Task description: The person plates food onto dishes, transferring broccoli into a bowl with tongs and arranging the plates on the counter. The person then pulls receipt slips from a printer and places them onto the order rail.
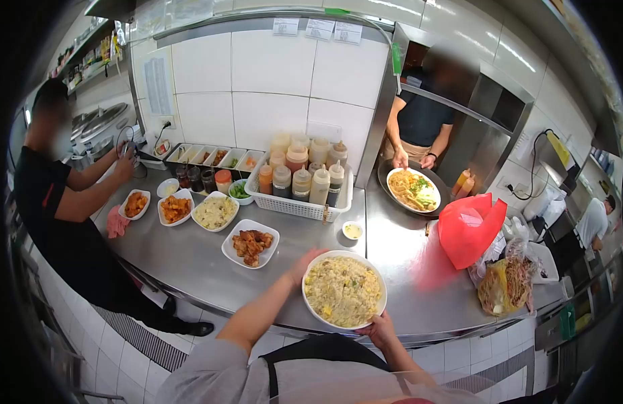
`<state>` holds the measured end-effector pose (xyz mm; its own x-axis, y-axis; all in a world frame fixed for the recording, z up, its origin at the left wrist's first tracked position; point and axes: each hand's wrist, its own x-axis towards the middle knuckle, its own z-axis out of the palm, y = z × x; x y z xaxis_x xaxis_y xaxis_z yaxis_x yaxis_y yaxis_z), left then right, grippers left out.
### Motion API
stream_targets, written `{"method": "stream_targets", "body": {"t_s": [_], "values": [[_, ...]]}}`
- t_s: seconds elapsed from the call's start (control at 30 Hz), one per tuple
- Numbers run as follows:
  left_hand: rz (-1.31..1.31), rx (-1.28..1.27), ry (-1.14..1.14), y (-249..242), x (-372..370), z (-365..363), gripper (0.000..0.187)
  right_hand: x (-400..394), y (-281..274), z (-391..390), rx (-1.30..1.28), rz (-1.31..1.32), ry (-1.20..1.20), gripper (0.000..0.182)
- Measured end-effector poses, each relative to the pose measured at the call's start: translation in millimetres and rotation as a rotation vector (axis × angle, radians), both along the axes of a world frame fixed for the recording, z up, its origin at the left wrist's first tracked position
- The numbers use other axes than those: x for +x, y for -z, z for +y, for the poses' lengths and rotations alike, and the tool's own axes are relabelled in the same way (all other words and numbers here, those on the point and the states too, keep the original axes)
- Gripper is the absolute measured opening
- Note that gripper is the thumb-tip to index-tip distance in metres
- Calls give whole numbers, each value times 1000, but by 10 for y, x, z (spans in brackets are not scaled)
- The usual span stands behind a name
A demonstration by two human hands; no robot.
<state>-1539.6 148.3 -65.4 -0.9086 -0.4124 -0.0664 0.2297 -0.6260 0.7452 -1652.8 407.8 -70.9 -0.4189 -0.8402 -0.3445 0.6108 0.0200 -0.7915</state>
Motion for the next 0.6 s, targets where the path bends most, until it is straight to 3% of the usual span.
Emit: {"method": "stream_targets", "body": {"t_s": [0.03,0.07,0.13,0.23,0.3,0.4,0.5,0.57,0.6], "values": [[9,-68,221,-82,-67,-87,69,3,-30,48,6,-6,-8,54],[10,-61,213,-253,-171,-125,69,-7,-70,97,0,-50,-17,54],[171,178,441,-567,-346,-86,67,-12,-232,162,-36,-81,-17,53],[307,390,445,-821,-642,337,68,14,-516,183,-102,-105,33,53],[407,507,540,-630,-813,632,67,-52,-576,169,-141,-141,55,53],[383,620,716,71,-943,1095,66,-160,-688,123,-203,-244,121,52],[40,401,753,502,-752,1182,65,-446,-604,148,-217,-238,176,53],[-291,-5,712,301,-384,987,51,-632,-553,154,-157,63,289,50],[-416,-185,602,144,-170,910,42,-731,-487,154,-158,63,285,50]]}}
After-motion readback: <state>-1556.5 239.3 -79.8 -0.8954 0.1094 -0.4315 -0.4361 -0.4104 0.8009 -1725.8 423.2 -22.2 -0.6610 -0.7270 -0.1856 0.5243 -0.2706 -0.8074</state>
